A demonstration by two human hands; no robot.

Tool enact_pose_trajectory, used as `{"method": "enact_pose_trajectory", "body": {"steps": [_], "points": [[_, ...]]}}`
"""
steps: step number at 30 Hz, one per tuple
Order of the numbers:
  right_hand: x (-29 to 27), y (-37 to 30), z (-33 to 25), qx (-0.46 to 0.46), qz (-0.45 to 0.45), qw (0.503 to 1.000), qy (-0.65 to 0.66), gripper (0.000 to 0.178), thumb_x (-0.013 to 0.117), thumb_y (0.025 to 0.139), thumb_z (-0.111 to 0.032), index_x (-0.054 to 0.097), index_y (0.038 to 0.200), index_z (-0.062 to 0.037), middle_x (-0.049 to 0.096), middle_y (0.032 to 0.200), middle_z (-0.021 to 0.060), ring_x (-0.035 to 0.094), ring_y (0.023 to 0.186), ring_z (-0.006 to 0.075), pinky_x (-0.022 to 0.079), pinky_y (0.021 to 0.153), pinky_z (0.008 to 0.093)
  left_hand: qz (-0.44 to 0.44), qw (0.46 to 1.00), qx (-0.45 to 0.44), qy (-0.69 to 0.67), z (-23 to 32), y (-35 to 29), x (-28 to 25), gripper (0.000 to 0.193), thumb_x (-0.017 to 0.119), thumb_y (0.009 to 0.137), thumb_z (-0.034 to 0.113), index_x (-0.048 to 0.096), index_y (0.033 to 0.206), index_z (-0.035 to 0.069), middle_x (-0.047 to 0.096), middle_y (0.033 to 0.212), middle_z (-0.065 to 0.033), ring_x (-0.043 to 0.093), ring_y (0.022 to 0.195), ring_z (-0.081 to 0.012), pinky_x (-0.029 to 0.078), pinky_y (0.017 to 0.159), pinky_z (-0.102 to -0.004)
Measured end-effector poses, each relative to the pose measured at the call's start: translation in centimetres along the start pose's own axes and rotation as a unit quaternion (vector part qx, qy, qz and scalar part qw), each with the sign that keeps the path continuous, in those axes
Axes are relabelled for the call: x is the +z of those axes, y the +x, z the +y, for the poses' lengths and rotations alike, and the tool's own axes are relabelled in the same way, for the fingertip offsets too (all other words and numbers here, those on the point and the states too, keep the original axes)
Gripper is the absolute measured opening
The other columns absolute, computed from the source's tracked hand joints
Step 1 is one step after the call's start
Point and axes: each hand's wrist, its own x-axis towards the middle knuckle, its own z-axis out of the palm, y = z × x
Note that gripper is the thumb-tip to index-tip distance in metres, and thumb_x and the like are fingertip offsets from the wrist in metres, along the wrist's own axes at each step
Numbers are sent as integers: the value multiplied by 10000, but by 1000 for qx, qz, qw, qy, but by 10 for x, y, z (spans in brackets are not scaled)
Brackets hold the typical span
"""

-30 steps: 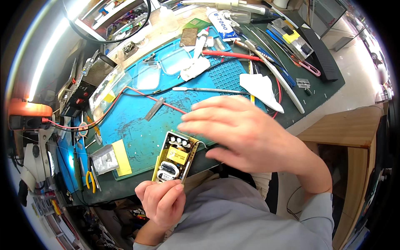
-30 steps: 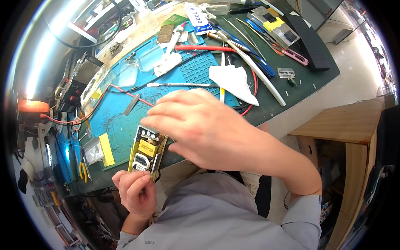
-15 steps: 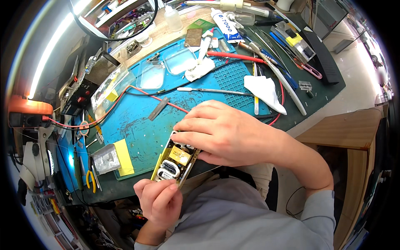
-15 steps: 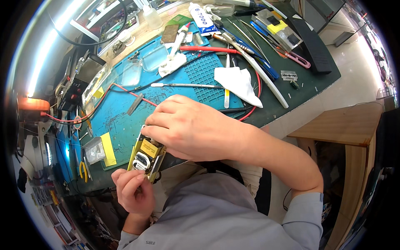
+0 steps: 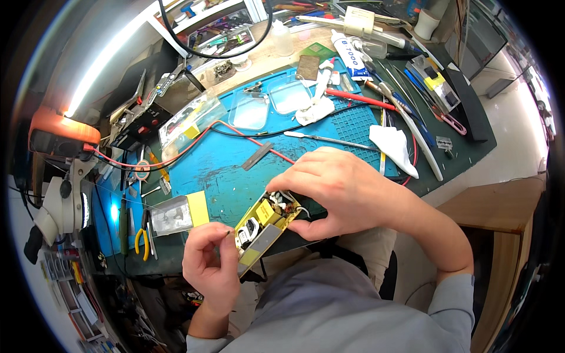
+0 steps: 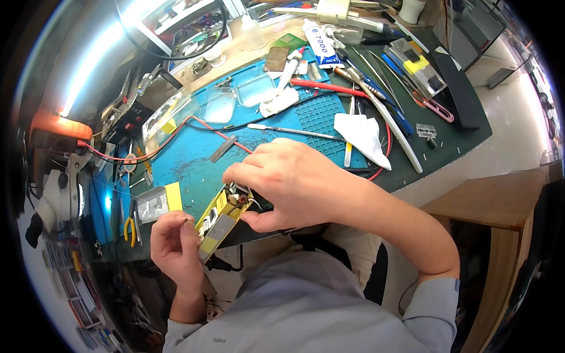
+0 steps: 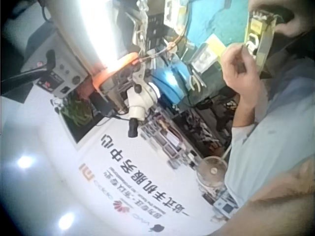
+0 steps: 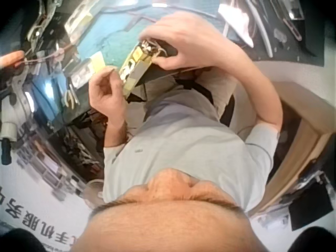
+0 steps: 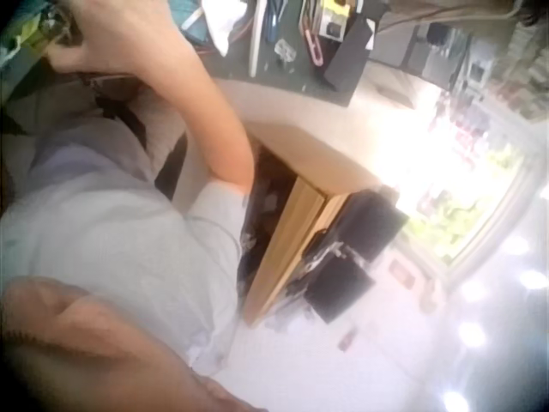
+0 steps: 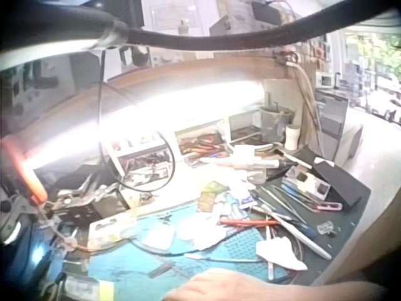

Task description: The person uses a soldering iron to work on a green circuit board, applying solder to various points. They handle a small black component and a yellow device, manipulating wires and components with their hands. The person flips the board over to access different sides and continues soldering.

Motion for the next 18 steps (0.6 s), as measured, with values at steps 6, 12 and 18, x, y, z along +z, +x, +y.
{"method": "enact_pose_trajectory", "body": {"steps": [6,12,18], "points": [[6,5,-14,69,11,997,12,408,788,771,-220,640,1119,-68,697,996,93,670,961,284,516,855,402,47,998,-30,-38,0,10,5,139,601,973,-54,605,1100,2,646,1040,-85,498,644,-28,409,561,-183],[17,-6,-5,23,57,998,30,426,828,771,-209,671,1150,-93,718,1048,76,678,991,278,506,866,410,50,997,-48,-43,5,1,3,132,611,975,-34,607,1102,3,664,1033,-91,521,627,-43,428,555,-186],[8,-2,-27,48,26,998,30,355,823,796,-321,686,1047,-111,699,811,37,689,816,264,502,760,390,60,996,-39,-59,13,-12,-10,142,625,968,-58,597,1097,-5,672,1010,-103,543,626,-43,429,552,-185]]}}
